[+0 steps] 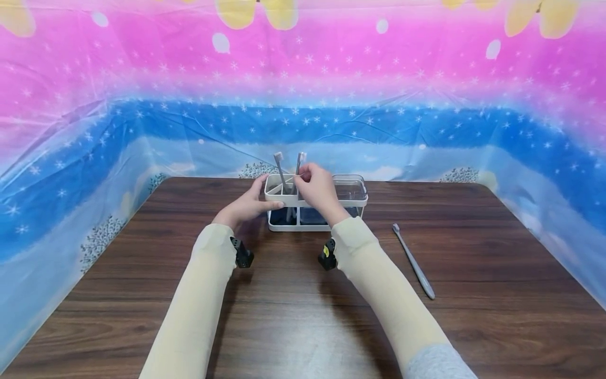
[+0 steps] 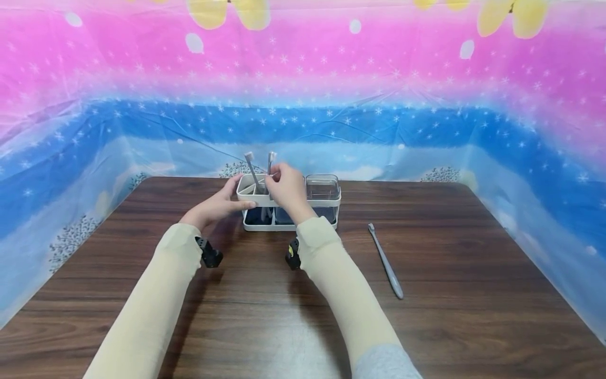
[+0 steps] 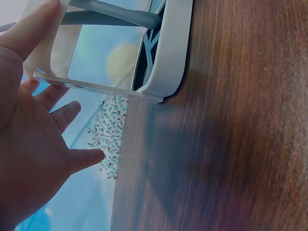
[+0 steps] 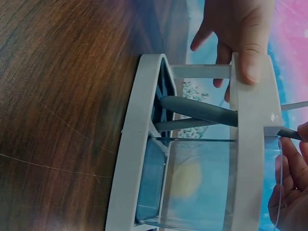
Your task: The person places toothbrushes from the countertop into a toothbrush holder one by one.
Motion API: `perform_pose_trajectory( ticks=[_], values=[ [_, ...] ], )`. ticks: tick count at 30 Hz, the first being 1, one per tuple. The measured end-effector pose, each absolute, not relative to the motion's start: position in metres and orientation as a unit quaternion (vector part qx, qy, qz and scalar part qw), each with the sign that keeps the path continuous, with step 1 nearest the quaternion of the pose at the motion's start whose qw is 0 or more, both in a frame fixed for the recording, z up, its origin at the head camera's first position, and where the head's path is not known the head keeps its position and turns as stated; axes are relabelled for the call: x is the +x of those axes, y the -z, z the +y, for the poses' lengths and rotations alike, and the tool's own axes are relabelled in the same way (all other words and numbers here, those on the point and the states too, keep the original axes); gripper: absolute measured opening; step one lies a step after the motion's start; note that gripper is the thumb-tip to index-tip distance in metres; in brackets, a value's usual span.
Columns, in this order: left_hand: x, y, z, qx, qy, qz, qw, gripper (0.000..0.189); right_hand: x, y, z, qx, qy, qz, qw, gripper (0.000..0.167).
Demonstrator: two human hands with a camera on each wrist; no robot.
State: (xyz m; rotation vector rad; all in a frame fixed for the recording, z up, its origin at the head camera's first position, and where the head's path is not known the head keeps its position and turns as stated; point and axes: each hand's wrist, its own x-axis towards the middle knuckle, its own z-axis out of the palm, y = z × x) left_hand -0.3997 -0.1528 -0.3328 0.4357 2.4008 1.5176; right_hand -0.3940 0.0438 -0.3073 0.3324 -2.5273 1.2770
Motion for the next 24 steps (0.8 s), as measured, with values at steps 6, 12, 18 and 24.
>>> perform_pose_trajectory(
  ticks=[6,12,18,24],
  values=[
    [-0.404,0.3395,-0.1536,0.155,-0.524,0.828,0.125,0.102,-0.3956,0.3117,0.0436,0.111,-0.436,-0.883,0.138,0.025],
    [-0.4035,0.3369,-0.1526,0.143,-0.515,0.836,0.125,0.103,-0.3968,0.3086,0.0436,0.106,-0.432,-0.886,0.132,0.026],
    [-0.404,0.3374,-0.1516,0.14,-0.509,0.84,0.125,0.103,-0.3986,0.3092,0.0453,0.1,-0.43,-0.887,0.134,0.025],
    [-0.4047,0.3394,-0.1534,0.151,-0.52,0.831,0.125,0.102,-0.4004,0.3108,0.0457,0.094,-0.425,-0.891,0.131,0.025]
  ],
)
